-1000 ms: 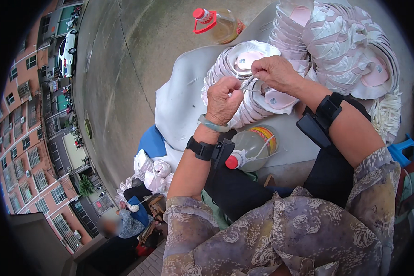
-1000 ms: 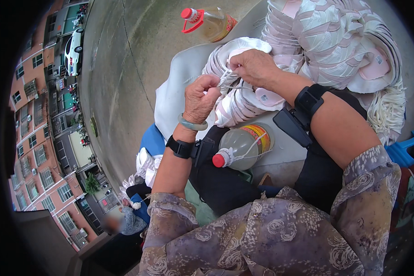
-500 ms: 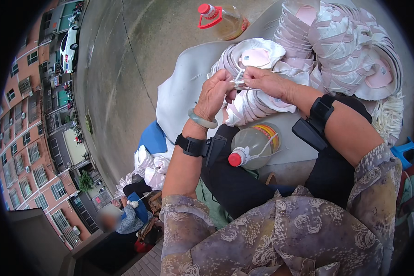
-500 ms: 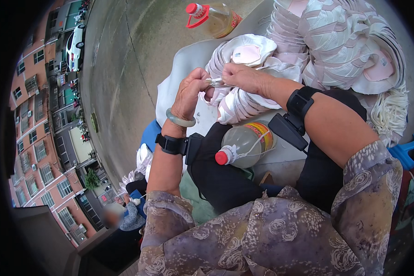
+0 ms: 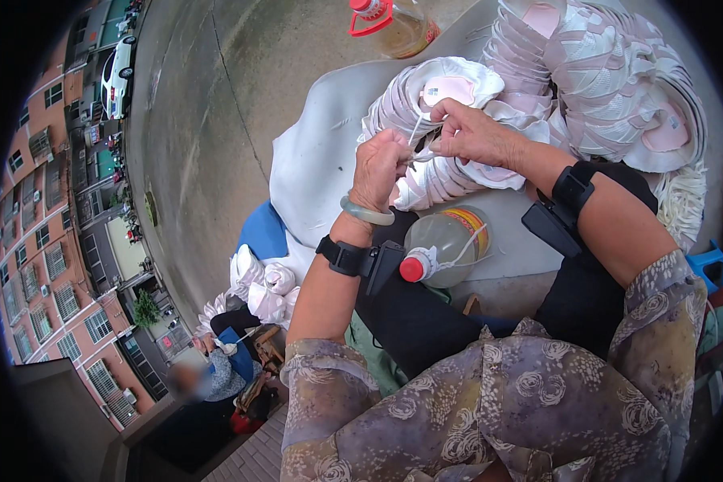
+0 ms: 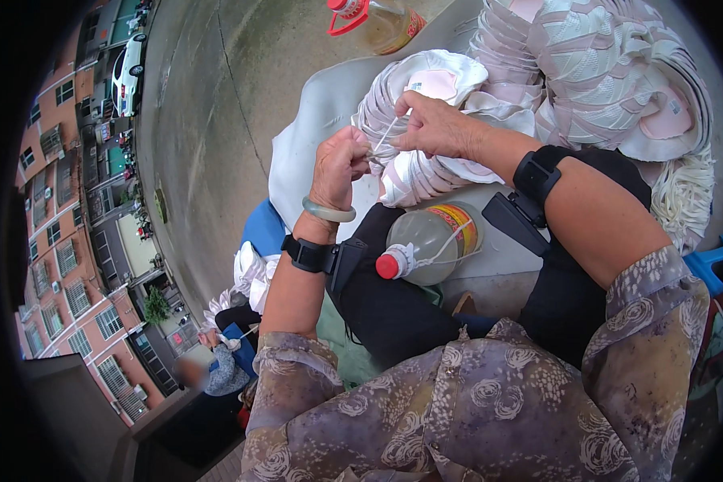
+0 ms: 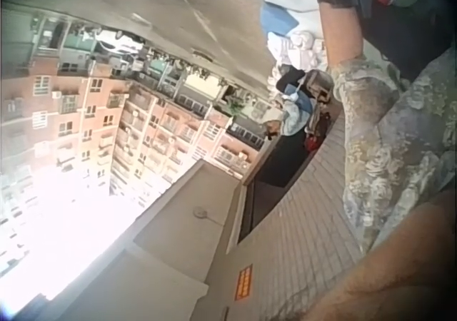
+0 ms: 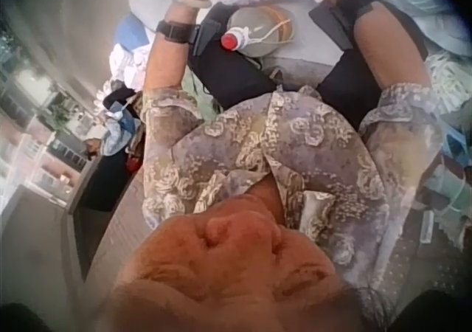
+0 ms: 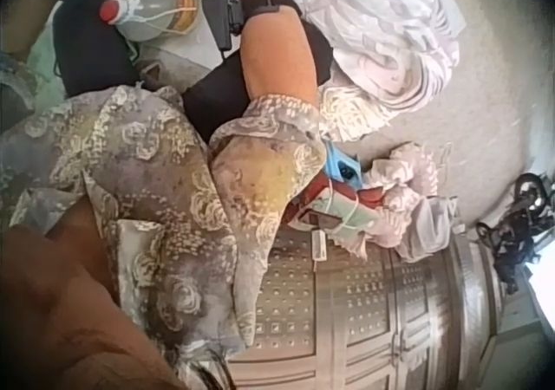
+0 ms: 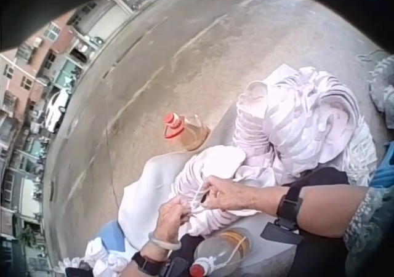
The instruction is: The recorder is lacing and organizing a batch of pink and white sneakers.
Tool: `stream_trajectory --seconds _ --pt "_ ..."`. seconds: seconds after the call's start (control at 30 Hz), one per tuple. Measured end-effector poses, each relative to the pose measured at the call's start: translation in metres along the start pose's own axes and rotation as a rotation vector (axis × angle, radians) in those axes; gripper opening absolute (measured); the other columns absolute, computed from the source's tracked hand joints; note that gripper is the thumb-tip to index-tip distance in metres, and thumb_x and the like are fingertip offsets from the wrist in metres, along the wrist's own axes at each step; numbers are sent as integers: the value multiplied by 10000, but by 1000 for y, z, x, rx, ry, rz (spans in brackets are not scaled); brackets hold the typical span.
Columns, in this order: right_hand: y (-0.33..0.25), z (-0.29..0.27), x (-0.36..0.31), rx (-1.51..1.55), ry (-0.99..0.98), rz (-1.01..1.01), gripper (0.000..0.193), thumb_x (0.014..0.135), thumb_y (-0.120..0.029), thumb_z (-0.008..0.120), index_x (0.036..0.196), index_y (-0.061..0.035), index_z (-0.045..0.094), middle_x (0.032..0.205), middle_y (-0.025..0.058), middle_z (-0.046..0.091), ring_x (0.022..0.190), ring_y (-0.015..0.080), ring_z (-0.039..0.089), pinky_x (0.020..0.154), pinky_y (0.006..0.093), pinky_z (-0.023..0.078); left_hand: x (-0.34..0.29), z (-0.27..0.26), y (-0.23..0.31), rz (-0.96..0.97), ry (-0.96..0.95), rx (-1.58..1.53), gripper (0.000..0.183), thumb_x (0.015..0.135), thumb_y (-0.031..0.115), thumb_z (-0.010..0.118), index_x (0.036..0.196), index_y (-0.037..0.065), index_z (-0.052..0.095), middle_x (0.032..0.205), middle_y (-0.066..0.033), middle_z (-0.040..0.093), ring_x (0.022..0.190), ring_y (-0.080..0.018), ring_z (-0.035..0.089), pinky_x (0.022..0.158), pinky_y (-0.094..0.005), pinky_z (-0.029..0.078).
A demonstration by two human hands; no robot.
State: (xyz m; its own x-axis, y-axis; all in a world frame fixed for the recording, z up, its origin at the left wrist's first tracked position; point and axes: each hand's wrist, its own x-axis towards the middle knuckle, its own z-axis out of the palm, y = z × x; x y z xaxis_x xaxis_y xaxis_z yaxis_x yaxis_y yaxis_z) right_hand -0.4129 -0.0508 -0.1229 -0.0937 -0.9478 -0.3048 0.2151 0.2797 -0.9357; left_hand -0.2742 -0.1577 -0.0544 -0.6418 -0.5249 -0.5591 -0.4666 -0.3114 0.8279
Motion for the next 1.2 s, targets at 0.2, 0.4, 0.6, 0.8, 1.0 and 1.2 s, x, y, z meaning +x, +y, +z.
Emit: stream_trajectory --seconds 0.2,0.4,0.6,0.8,1.0,1.2 --pt "14 -4 4 -198 -60 -214 146 747 -133 570 805 -48 467 662 -3 436 623 96 406 588 235 370 -8 -3 1 -49 90 -60 108 723 93 433 620 61 426 576 26 380 482 -54 345 422 -183 259" --pt "8 -3 4 -325 -60 -311 119 727 -137 548 721 -21 518 642 109 515 635 217 490 612 325 394 -12 -5 -5 -29 94 -83 82 741 101 423 678 51 441 560 23 372 431 -57 301 435 -201 305" --pt "12 -1 3 -467 -7 -410 147 745 -182 557 750 -37 539 704 131 560 696 285 536 650 360 411 -30 5 -1 -65 159 51 115 740 140 459 649 70 452 598 35 396 488 -56 327 439 -207 283" --pt "9 -2 0 -474 3 -343 155 759 -194 559 770 -40 554 673 98 547 638 226 506 614 321 406 -25 2 -8 50 155 200 143 758 173 466 716 41 497 637 32 446 536 -43 361 455 -202 310" --pt "1 -19 -9 -204 -199 -21 235 768 -216 592 659 -10 565 548 -25 461 545 51 405 505 228 356 -13 -17 -16 361 -236 852 228 791 277 507 783 50 531 580 -95 544 523 -255 528 502 -332 409" --pt "-7 -31 -27 -12 -213 43 237 742 -214 634 604 -27 588 540 -16 491 543 55 425 521 206 353 26 -33 -46 508 -467 1204 231 754 305 535 718 80 572 634 -112 571 634 -328 545 562 -406 402"
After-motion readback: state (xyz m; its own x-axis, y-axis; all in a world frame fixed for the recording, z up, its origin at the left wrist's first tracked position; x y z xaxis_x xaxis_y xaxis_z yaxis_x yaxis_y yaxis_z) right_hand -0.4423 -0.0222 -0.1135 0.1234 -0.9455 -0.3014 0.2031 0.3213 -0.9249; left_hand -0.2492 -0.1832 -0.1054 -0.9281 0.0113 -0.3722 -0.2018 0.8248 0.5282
